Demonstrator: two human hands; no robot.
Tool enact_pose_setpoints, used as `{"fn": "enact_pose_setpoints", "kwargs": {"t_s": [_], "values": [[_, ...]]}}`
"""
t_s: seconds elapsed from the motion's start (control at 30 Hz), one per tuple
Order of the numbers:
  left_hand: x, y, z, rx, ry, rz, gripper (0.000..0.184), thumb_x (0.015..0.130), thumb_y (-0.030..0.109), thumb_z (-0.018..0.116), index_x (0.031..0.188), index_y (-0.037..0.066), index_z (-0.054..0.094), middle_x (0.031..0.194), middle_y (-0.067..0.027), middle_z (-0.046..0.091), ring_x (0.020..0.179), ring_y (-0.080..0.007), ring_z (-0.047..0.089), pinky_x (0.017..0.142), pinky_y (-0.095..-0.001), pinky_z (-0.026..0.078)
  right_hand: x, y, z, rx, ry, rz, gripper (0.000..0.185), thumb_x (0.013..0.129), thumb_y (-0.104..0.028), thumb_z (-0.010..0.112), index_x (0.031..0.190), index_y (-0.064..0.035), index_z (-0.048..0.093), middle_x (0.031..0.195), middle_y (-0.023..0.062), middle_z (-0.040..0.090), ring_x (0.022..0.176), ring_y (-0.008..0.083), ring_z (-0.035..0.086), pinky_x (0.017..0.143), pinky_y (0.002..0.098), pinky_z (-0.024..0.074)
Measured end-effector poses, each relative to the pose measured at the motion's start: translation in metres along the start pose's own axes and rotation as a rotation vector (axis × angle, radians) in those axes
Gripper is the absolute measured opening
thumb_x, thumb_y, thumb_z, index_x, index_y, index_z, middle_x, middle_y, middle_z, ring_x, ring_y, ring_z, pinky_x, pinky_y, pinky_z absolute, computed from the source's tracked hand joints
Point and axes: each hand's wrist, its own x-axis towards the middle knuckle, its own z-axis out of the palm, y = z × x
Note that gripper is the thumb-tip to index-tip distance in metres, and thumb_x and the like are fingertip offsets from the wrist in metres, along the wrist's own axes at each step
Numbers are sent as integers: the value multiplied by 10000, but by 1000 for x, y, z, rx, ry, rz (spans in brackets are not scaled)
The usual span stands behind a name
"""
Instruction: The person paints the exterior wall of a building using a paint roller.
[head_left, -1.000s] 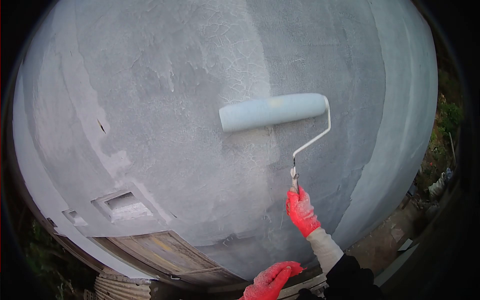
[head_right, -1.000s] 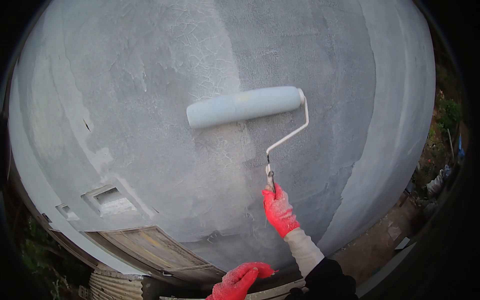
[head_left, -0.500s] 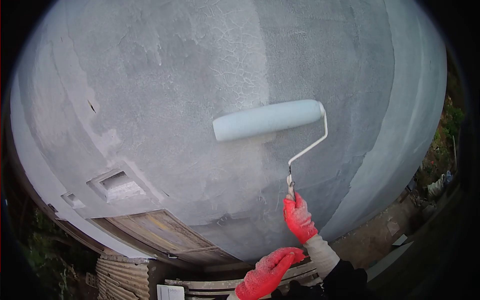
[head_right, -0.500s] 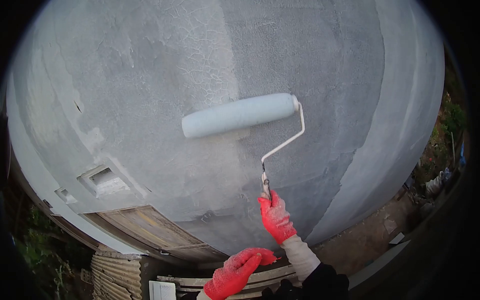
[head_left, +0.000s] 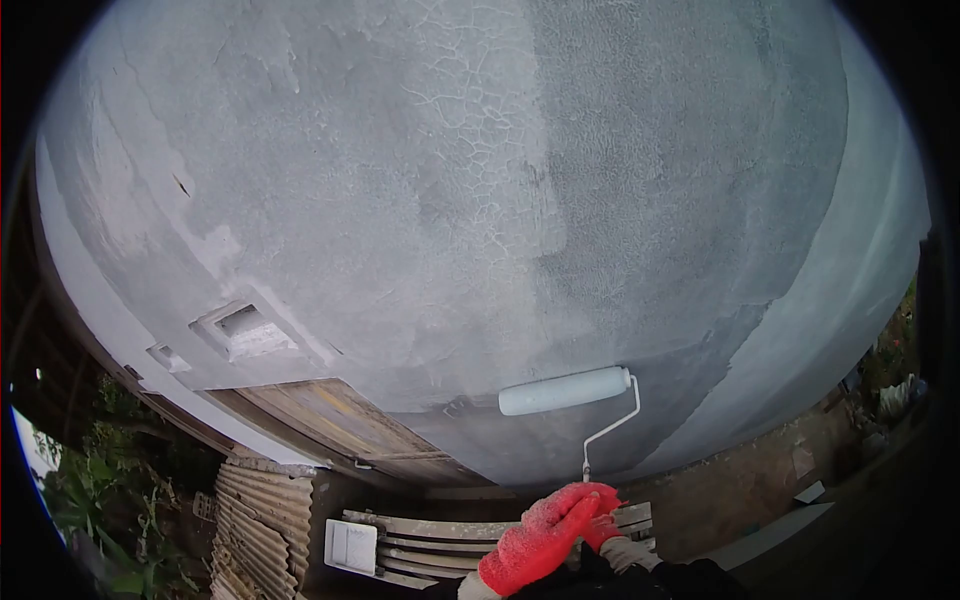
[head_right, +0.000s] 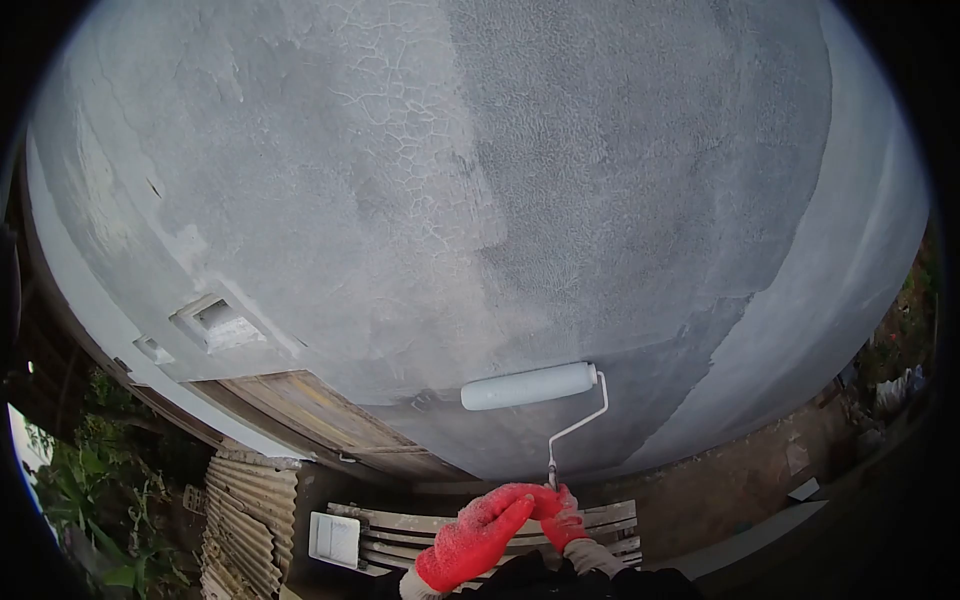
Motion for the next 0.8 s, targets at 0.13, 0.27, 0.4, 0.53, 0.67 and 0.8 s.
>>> {"fn": "enact_pose_setpoints", "kwargs": {"t_s": [0.13,0.27,0.4,0.53,0.67,0.8], "values": [[3,4,2,41,-11,-27,294,1021,208,468,1203,12,589,1133,-109,658,1049,-186,616,946,-309,451,-12,3,-6,-32,-70,96,410,924,-350,614,1186,-44,535,978,185,614,909,366,607,736,415,475],[-2,-7,1,63,9,61,277,1022,183,466,1189,12,605,1099,-90,658,1058,-168,593,966,-315,436,11,-78,-6,-57,-56,54,484,941,-380,590,1280,-44,509,1075,186,601,995,335,601,798,403,478],[-4,-8,-7,142,-13,89,283,1029,193,450,1189,21,608,1105,-87,657,1073,-155,587,971,-309,429,54,-160,-9,65,-12,-27,436,925,-367,613,1208,-43,544,1004,197,616,929,363,613,759,424,479],[-13,-11,-21,-45,-78,-55,286,1024,207,463,1195,23,601,1102,-87,651,1045,-141,592,935,-298,440,73,-130,22,129,179,-158,375,895,-364,652,1081,-42,606,871,210,637,814,408,627,701,455,481],[-22,15,-40,72,-92,-49,279,1014,179,480,1201,-5,576,1223,-134,624,1101,-205,611,947,-306,447,41,-67,44,14,197,16,430,892,-384,652,1116,-19,616,884,222,649,837,396,640,732,451,488],[-26,-6,-53,49,-100,-117,279,1018,185,474,1188,-7,584,1191,-129,627,1097,-208,611,958,-300,438,11,52,67,-17,81,126,450,914,-392,622,1109,13,623,906,203,668,871,368,651,741,424,492]]}}
